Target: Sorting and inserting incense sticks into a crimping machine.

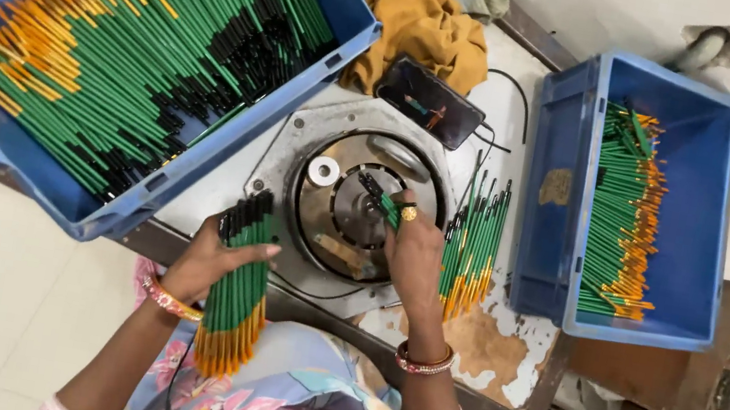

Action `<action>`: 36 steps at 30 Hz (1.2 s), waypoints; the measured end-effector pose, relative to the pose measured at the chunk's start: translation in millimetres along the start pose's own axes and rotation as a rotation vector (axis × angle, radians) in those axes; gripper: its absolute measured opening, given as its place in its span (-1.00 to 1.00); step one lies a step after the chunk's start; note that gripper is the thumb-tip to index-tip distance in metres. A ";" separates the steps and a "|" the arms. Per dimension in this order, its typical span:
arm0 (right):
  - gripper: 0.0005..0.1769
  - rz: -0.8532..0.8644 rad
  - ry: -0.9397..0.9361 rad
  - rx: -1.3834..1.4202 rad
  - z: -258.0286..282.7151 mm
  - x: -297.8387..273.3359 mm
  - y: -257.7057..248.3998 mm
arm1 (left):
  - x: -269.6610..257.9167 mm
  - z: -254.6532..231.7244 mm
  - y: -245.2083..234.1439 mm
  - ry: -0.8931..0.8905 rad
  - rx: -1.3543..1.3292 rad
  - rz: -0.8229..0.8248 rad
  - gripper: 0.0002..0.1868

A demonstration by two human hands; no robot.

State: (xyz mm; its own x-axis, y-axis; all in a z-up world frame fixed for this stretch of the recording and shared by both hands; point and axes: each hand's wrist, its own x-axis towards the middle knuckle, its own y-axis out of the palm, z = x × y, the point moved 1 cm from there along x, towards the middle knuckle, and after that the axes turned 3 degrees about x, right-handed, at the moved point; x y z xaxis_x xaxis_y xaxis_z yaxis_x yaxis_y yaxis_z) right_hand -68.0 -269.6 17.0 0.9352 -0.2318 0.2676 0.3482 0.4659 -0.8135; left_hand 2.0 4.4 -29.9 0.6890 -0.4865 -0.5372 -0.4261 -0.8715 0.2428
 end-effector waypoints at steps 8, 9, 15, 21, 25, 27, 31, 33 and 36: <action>-0.56 -0.036 0.095 0.008 -7.0 -2.4 27.9 | -1.0 40.3 -3.4 0.253 0.152 0.048 -0.44; -0.56 -0.033 0.098 0.010 -7.0 -3.2 27.7 | -3.5 33.6 -3.0 0.248 0.152 0.046 -0.44; -0.60 -0.023 0.055 0.009 19.6 -9.9 5.0 | -20.0 14.4 6.1 0.176 0.221 0.037 -0.46; -0.78 0.230 0.153 0.328 64.0 -28.9 -24.9 | -38.5 -32.4 26.8 0.636 0.415 0.149 -0.34; -0.76 0.316 0.002 0.267 46.1 -22.0 -47.2 | -10.5 -19.0 20.1 0.345 0.338 0.191 -0.37; -0.81 0.183 0.062 0.358 41.4 -23.6 -60.0 | -7.4 -8.8 14.8 0.236 0.192 0.093 -0.33; -0.67 -0.011 0.214 0.221 21.9 5.2 -37.1 | -3.6 -25.5 13.6 0.233 0.048 0.082 -0.59; -0.58 0.015 0.212 0.054 10.5 6.1 -18.6 | -3.9 -25.8 14.9 0.239 -0.044 0.141 -0.62; -0.55 0.020 -0.007 -0.085 1.3 4.6 -4.9 | -0.1 -10.9 11.0 0.158 -0.058 0.081 -0.58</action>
State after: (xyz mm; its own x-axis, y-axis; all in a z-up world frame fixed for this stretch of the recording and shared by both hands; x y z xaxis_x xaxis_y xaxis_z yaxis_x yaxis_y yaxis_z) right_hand -65.3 -271.8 22.9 0.9425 -0.2167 0.2545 0.3232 0.3962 -0.8594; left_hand 3.7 -5.8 -18.3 0.7395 -0.5545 -0.3816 -0.4521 -0.8292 0.3288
